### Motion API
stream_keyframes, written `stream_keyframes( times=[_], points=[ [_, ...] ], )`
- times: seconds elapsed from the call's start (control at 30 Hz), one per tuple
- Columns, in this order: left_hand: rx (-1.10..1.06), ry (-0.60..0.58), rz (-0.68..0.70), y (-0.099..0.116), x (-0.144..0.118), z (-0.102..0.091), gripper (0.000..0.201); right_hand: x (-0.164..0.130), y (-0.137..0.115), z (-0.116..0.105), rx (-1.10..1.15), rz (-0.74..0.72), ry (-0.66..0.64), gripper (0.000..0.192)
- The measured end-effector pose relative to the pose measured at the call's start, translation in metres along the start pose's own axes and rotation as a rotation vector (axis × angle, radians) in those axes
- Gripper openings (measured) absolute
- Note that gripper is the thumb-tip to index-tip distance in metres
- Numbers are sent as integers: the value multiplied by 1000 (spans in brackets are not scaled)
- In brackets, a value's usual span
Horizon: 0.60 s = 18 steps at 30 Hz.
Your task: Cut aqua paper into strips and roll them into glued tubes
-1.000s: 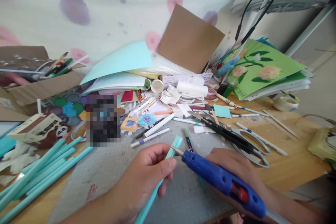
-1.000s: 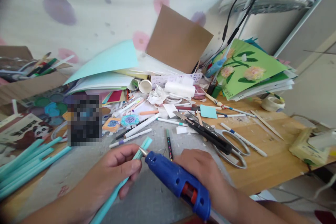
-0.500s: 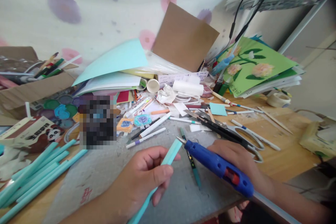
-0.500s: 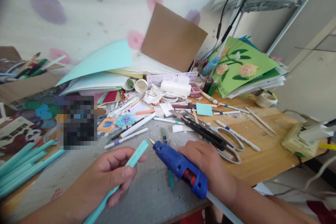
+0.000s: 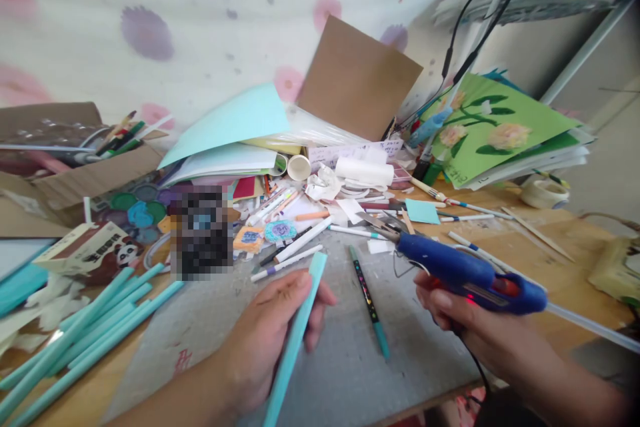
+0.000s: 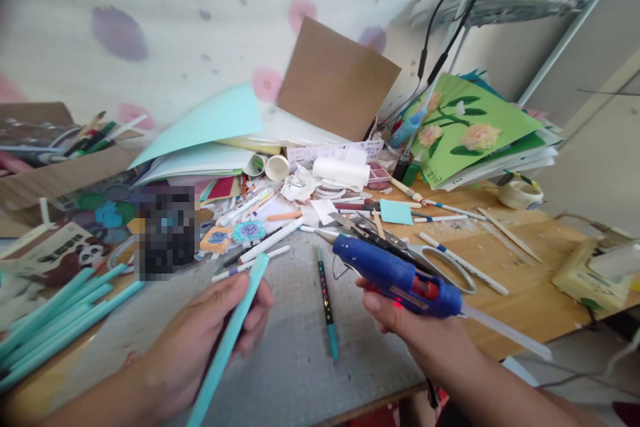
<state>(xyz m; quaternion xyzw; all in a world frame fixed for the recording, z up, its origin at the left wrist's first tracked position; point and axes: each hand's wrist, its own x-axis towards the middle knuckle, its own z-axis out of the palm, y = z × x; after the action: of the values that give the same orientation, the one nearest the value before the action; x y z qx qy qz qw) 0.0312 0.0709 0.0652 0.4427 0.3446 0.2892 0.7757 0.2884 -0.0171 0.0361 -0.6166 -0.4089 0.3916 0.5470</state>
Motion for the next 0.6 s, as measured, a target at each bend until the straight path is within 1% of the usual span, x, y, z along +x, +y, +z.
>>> stream_keyframes(
  times=[0.1,0.2,0.27,0.4,0.5,0.6],
  points=[
    [-33,59,30,0,1,-2,39,-2,-3,6,172,17,-35,39],
    [-103,96,41,3,4,-5,39,-6,-11,14,265,26,-128,39],
    [-164,106,57,5,8,-6,37,-7,-14,18,264,48,-207,40],
    [-268,127,76,9,17,-9,26,-10,-13,19,227,125,-319,44],
    [-316,115,63,10,20,-11,32,-16,-13,19,202,232,-407,47],
    [-335,70,45,9,20,-12,32,-23,-16,23,190,353,-462,47]
  ],
)
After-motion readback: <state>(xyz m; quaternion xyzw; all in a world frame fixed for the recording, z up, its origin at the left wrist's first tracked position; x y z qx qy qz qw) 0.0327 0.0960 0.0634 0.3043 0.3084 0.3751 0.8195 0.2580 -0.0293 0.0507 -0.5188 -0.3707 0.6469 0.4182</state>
